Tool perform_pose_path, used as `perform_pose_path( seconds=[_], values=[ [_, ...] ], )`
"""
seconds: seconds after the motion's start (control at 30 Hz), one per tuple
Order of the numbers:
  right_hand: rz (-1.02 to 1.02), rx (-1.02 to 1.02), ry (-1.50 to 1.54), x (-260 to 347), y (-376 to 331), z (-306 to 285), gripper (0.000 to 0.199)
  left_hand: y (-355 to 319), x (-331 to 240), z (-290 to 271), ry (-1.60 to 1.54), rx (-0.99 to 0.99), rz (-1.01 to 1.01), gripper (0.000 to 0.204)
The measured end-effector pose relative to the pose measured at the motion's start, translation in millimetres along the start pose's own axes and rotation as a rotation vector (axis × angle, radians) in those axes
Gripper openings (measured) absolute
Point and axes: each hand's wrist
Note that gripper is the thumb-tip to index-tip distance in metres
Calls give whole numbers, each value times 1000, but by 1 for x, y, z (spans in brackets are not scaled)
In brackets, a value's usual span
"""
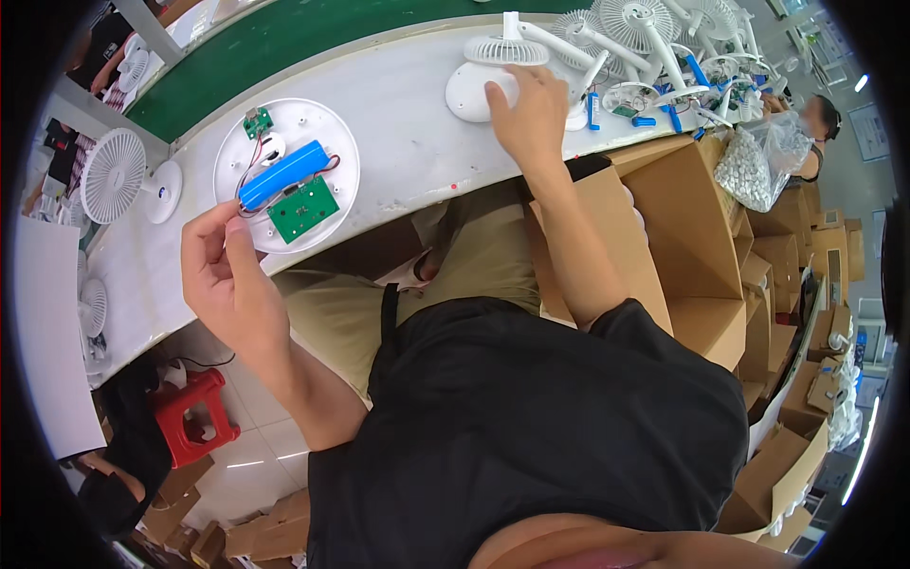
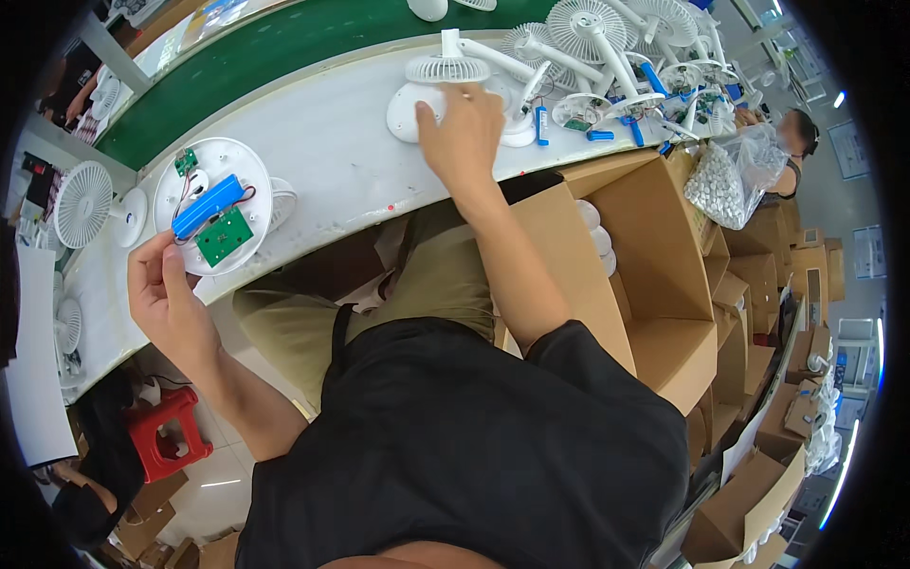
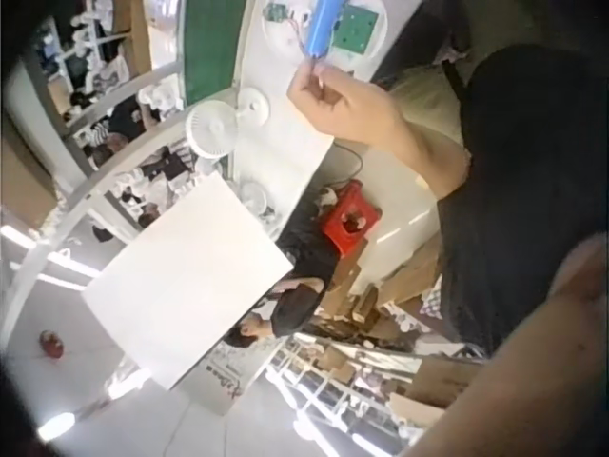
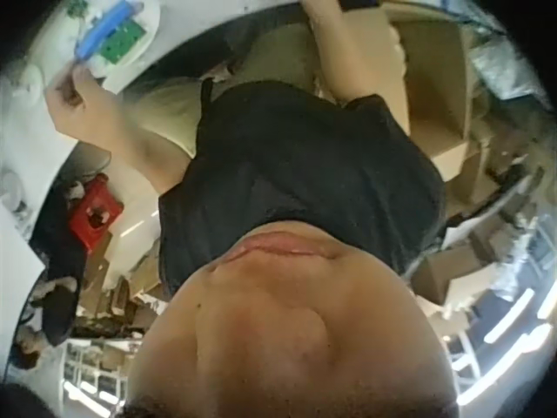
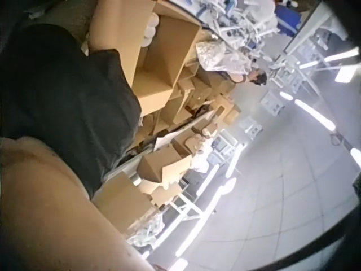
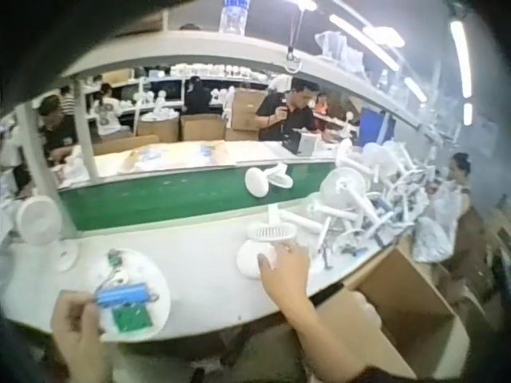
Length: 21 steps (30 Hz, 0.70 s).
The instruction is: Assembling components of small portable fans at a workstation.
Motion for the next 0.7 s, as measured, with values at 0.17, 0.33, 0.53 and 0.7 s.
perform_pose_path(
  seconds=[0.17, 0.33, 0.53, 0.7],
  values=[
    [49, -216, -481, 1, -9, 20, 39, -3, -1, 6, -25, -27, -16, 9],
    [77, -133, -20, 25, -19, 19, 42, -3, 1, 4, -72, -46, -48, 10],
    [-76, 72, 435, 13, -28, 12, 50, -7, 0, 1, -70, -26, -39, 18],
    [-73, 200, 423, 12, -26, -19, 50, -12, -5, 4, -153, -11, -58, 30]
  ],
)
Point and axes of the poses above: each hand's wrist, its own y-axis towards the middle knuckle, its own z-axis out of the palm, x = y × z, and after that the axes turned 6 degrees about -y, right-handed
